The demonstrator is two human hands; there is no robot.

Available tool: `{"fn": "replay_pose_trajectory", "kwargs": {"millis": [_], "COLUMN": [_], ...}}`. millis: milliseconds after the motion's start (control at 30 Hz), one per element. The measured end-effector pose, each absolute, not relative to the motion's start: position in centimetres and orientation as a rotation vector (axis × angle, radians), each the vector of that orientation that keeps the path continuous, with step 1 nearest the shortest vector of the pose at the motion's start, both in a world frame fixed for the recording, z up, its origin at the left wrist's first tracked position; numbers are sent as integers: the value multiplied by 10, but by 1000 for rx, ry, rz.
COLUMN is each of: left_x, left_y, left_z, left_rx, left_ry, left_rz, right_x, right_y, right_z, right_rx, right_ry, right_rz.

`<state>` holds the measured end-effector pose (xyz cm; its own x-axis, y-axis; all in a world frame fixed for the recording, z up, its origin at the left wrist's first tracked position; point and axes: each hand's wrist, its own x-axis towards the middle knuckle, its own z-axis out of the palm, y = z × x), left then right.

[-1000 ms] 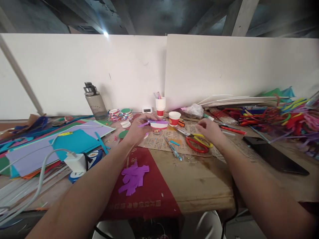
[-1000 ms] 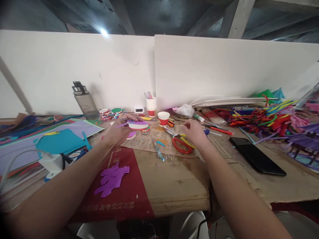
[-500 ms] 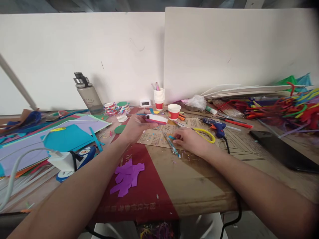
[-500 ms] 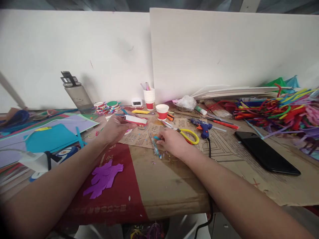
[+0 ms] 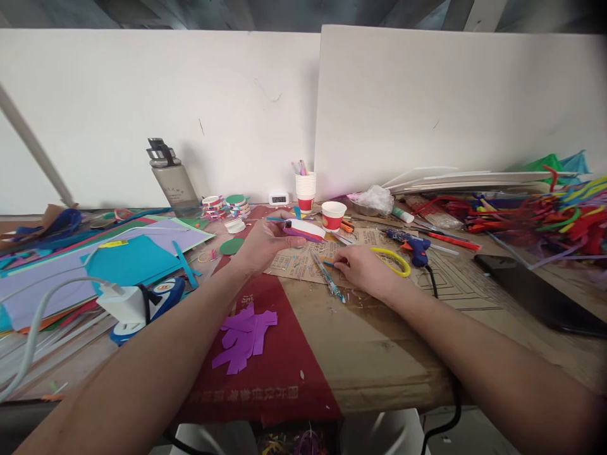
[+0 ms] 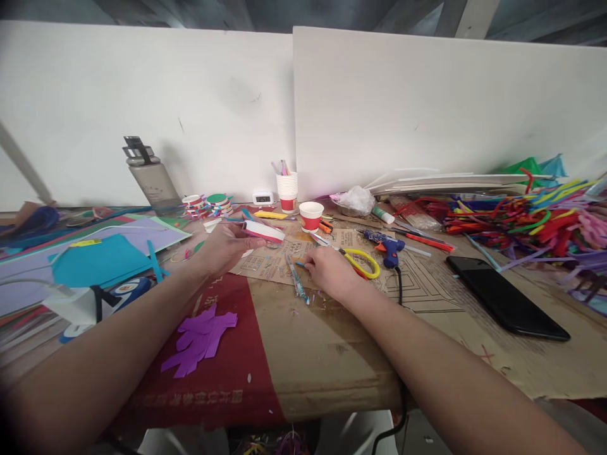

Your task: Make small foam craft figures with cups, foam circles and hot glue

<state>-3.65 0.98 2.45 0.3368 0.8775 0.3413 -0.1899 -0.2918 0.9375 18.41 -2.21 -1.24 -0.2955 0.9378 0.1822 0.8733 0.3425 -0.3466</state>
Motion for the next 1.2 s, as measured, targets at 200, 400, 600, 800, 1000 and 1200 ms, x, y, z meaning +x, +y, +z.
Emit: {"fn": "replay_pose_trajectory", "kwargs": {"millis": [200,400,600,800,1000,1200], "left_x": [-36,-36,-41,-42,-39,-38], "left_y": [10,10,14,14,2,-2], "left_z": [24,24,20,18,27,31], "left_rx": [1508,1559,1732,1772,1877,1903], "left_ry": [686,680,617,516,456,445], "left_rz": [1188,1169,1127,1135,1136,1093], "right_x": [185,184,185,186,190,192], "right_y": [-19,-21,-24,-27,-36,-45], "right_z": [-13,-12,-7,-1,9,16], "right_rx": [-1657,-1686,-1611,-1472,-1373,-1305], "right_ry": [-2231,-2102,-2000,-1946,-1903,-1762], "right_rz": [261,179,228,292,257,154]}}
